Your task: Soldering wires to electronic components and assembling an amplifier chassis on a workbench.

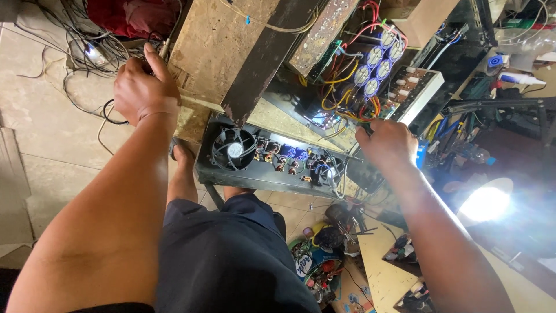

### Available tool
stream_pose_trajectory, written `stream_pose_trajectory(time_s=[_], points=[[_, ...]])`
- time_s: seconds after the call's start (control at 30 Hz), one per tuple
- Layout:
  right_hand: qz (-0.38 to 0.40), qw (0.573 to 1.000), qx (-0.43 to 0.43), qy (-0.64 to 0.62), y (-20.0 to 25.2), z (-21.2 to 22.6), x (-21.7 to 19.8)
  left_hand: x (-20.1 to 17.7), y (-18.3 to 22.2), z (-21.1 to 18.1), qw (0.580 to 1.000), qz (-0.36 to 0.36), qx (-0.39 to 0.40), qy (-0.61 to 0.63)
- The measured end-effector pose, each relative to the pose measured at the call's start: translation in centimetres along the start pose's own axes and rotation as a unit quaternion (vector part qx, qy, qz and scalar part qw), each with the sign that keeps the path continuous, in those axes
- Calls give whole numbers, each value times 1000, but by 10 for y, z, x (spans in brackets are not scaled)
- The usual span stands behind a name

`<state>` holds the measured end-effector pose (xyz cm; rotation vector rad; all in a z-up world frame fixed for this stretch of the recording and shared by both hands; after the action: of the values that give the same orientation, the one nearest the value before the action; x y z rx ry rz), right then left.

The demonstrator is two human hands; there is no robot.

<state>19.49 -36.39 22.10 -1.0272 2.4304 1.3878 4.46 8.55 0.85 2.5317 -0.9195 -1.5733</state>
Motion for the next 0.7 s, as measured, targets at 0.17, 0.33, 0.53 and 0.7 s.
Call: stream_pose_trajectory(time_s=[0.17, 0.33, 0.53, 0.7], points=[[-21, 997, 7, 71, -4, -3, -1, -1, 0, 0, 999, -32, 18, -9], [-21, 1000, -22, -2, -4, 3, -6, -1, 0, 0, 999, -30, 18, -7], [39, 999, 8, 1, -4, -5, -6, 6, -1, 3, 1000, 6, 9, -17], [71, 991, 42, -106, 9, -10, -5, 4, -1, 0, 1000, 21, 0, -21]])
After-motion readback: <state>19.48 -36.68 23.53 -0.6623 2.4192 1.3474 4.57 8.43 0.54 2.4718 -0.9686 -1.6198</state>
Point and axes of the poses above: each hand's wrist, its own y-axis away from the middle knuckle, its own x-axis out of the palm, z = x × y, the point moved 10 cm from there along -y, towards the middle knuckle, and after that the axes turned 11 degrees about y, right-handed, at the moved point
